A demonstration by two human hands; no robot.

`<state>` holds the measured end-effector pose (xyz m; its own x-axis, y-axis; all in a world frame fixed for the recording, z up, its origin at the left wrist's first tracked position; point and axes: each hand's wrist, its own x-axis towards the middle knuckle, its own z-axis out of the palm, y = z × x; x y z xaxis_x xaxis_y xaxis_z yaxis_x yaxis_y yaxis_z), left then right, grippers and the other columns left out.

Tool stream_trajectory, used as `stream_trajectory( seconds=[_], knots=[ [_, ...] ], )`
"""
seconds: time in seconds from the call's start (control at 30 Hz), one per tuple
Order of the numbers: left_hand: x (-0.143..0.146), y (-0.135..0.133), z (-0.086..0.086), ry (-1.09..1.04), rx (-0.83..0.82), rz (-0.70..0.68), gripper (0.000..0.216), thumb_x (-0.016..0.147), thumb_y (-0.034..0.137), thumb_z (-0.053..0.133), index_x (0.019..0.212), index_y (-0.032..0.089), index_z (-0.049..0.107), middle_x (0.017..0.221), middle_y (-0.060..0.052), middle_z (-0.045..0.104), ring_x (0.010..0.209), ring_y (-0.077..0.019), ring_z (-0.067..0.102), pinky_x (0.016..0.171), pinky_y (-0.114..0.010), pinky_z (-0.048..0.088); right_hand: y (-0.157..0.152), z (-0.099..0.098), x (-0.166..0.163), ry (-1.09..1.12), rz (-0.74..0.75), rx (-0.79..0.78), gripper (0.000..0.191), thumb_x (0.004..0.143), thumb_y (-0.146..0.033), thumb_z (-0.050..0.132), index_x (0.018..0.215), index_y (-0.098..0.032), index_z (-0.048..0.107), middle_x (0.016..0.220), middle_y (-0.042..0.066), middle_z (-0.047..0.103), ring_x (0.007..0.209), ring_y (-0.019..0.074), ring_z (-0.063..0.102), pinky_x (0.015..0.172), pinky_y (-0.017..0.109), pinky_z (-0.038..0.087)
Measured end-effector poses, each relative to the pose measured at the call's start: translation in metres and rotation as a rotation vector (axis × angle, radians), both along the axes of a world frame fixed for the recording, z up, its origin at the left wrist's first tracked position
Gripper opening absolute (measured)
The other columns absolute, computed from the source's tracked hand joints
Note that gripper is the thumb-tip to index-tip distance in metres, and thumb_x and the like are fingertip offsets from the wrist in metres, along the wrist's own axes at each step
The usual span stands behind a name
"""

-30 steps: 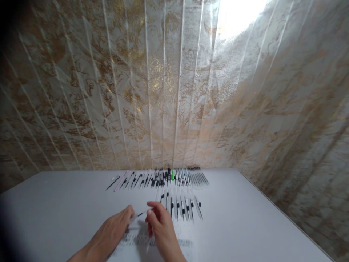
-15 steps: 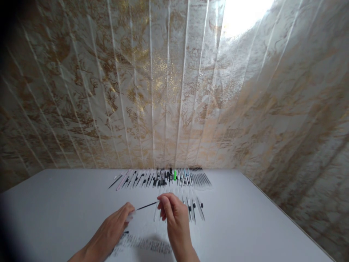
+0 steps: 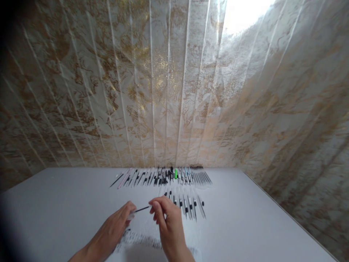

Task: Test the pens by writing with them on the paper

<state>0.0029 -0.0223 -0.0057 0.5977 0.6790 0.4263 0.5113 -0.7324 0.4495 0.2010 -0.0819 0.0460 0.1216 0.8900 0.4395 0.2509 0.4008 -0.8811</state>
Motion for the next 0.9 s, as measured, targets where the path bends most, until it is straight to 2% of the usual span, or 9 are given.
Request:
stream_trajectory(
  seconds=[0.1,0.17,0.23,0.33,0.43,0.53,0.6,0.77,0.9],
  knots=[
    [-0.002,0.0,0.0,-0.058,-0.037,-0.018,0.022,0.087,0.009,0.036,0.099,0.023,0.048,0.088,-0.002,0.061,0.08,-0.0164,0.064,0.074,-0.026,0.053,0.006,-0.012,-0.012,0.058,0.11,-0.097,0.027,0.092,-0.031,0.049,0.113,-0.02,0.061,0.086,0.005,0.065,0.061,0.0126,0.057,0.052,0.021,0.047],
    [-0.005,0.001,-0.001,-0.151,-0.02,0.028,0.016,0.091,0.015,0.035,0.099,0.023,0.047,0.089,-0.003,0.061,0.083,-0.0163,0.064,0.077,-0.026,0.053,0.01,-0.02,-0.021,-0.069,0.136,-0.151,0.036,0.086,-0.017,0.052,0.121,-0.021,0.055,0.093,0.005,0.065,0.067,0.0137,0.06,0.058,0.023,0.05],
    [-0.008,0.001,-0.002,-0.245,0.02,0.131,0.015,0.094,0.021,0.033,0.101,0.023,0.046,0.091,-0.003,0.062,0.086,-0.0164,0.065,0.079,-0.026,0.054,0.015,-0.028,-0.032,-0.352,0.136,-0.181,0.039,0.077,-0.003,0.052,0.112,-0.02,0.061,0.094,0.005,0.065,0.073,0.0154,0.062,0.066,0.025,0.05],
    [-0.01,-0.004,-0.003,-0.319,0.046,0.293,0.013,0.095,0.026,0.034,0.1,0.023,0.046,0.091,-0.003,0.062,0.088,-0.0166,0.066,0.079,-0.026,0.055,0.023,-0.039,-0.049,-0.727,0.136,-0.199,0.034,0.069,0.003,0.056,0.093,-0.019,0.067,0.097,0.006,0.064,0.082,0.0199,0.063,0.07,0.027,0.049],
    [-0.01,-0.014,-0.001,-0.36,0.053,0.358,0.014,0.095,0.029,0.035,0.098,0.023,0.047,0.089,-0.003,0.062,0.087,-0.0164,0.066,0.078,-0.024,0.055,0.028,-0.048,-0.062,-0.829,0.129,-0.194,0.029,0.068,0.002,0.058,0.085,-0.02,0.068,0.094,0.005,0.065,0.082,0.0206,0.063,0.066,0.025,0.048],
    [-0.01,-0.019,0.0,-0.359,0.069,0.322,0.015,0.095,0.027,0.034,0.095,0.023,0.048,0.084,-0.002,0.062,0.082,-0.0155,0.067,0.076,-0.022,0.055,0.029,-0.048,-0.063,-0.81,0.11,-0.177,0.027,0.07,0.003,0.057,0.081,-0.019,0.067,0.091,0.005,0.065,0.079,0.0186,0.063,0.065,0.023,0.047],
    [-0.011,-0.018,-0.001,-0.33,0.104,0.264,0.016,0.095,0.025,0.034,0.094,0.023,0.049,0.083,-0.002,0.064,0.08,-0.0151,0.067,0.076,-0.022,0.055,0.027,-0.042,-0.056,-0.721,0.101,-0.161,0.027,0.072,0.003,0.057,0.083,-0.019,0.066,0.089,0.003,0.064,0.077,0.0169,0.061,0.066,0.023,0.046],
    [-0.013,-0.013,-0.006,-0.191,0.176,0.155,0.024,0.089,0.015,0.04,0.105,0.025,0.055,0.093,-0.004,0.07,0.088,-0.0174,0.069,0.081,-0.025,0.056,0.015,-0.014,-0.031,-0.112,0.119,-0.175,0.007,0.082,-0.014,0.061,0.078,-0.019,0.064,0.069,-0.003,0.059,0.062,0.0112,0.052,0.059,0.02,0.042],
    [-0.006,-0.018,-0.002,-0.156,0.099,0.139,0.037,0.08,0.005,0.039,0.107,0.023,0.055,0.094,-0.005,0.069,0.088,-0.0176,0.069,0.077,-0.026,0.057,0.006,-0.004,-0.017,0.061,0.187,-0.227,0.009,0.082,-0.025,0.063,0.085,-0.018,0.067,0.07,-0.001,0.06,0.058,0.0113,0.051,0.051,0.019,0.043]
  ],
)
